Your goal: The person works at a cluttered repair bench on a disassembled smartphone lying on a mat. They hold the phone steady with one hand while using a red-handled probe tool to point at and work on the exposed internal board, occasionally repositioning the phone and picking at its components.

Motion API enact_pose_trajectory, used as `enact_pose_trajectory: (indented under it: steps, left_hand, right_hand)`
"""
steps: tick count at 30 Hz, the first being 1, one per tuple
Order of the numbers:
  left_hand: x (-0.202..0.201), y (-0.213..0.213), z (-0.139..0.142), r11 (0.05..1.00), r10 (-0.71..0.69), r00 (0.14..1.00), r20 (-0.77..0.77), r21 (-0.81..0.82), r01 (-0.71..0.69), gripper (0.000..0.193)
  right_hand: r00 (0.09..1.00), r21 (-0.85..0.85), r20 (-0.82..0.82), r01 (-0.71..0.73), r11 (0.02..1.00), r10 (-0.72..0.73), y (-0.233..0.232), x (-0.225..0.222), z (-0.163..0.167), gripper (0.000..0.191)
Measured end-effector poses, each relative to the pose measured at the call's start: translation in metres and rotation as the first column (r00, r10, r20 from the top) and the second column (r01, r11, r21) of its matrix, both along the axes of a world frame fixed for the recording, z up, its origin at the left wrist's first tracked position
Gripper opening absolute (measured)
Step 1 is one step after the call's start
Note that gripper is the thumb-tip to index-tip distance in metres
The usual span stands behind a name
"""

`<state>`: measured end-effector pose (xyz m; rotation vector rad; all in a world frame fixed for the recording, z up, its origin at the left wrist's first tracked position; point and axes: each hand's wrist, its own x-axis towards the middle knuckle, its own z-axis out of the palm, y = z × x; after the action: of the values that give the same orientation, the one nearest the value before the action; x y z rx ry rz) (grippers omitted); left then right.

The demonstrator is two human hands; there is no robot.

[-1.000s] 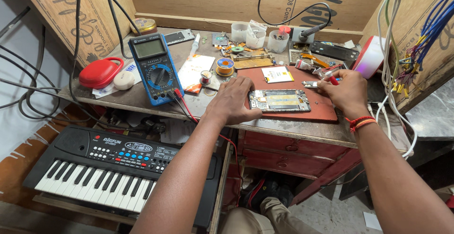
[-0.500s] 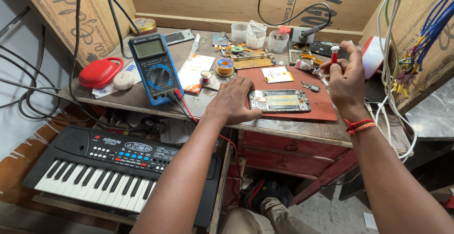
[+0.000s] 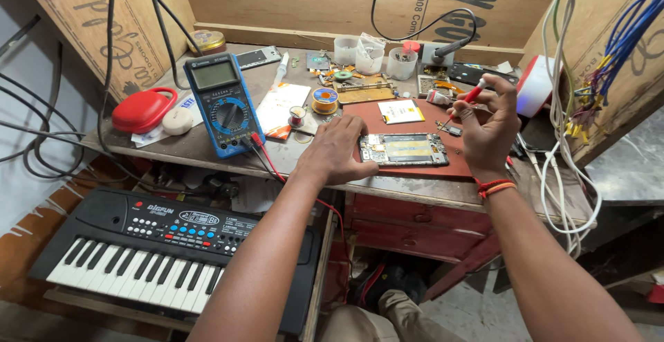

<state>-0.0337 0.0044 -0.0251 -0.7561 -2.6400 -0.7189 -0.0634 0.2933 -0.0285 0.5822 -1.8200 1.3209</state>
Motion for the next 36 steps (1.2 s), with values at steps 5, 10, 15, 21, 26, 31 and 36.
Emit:
enact_pose_trajectory:
  steps: [5, 10, 15, 21, 26, 31, 36]
  left_hand:
    - [0.003, 0.001, 0.001, 0.998, 0.044, 0.996, 0.079, -0.036, -0.041, 0.066]
    - [0.002, 0.0, 0.0, 1.0, 0.008, 1.0, 0.023, -0.014, -0.008, 0.066]
    - [0.003, 0.001, 0.0, 0.999, 0.029, 0.998, 0.048, -0.028, -0.028, 0.066]
    - [0.003, 0.001, 0.0, 0.999, 0.027, 0.999, 0.039, -0.026, -0.026, 0.066]
    - [0.003, 0.001, -0.001, 0.999, 0.028, 0.999, 0.037, -0.034, -0.027, 0.066]
    - [0.003, 0.001, -0.001, 0.998, 0.042, 0.998, 0.05, -0.053, -0.04, 0.066]
    - [0.002, 0.002, -0.001, 0.999, 0.041, 0.998, 0.054, -0.034, -0.04, 0.067]
  right_hand:
    - [1.0, 0.015, 0.017, 0.019, 1.0, -0.02, -0.004, 0.006, 0.004, 0.045]
    - [0.998, 0.031, 0.045, 0.043, 0.999, -0.045, -0.004, 0.006, 0.005, 0.046]
    - [0.998, 0.061, 0.032, 0.049, 0.997, -0.051, -0.004, 0.006, 0.005, 0.047]
    - [0.999, 0.086, 0.017, 0.049, 0.995, -0.05, -0.006, 0.006, 0.007, 0.046]
    - [0.995, 0.177, -0.045, 0.095, 0.98, -0.088, -0.01, 0.008, 0.011, 0.047]
    - [0.998, 0.214, -0.02, 0.059, 0.975, -0.056, -0.011, 0.009, 0.011, 0.05]
    - [0.998, 0.218, 0.057, -0.011, 0.976, -0.002, -0.01, 0.005, 0.009, 0.049]
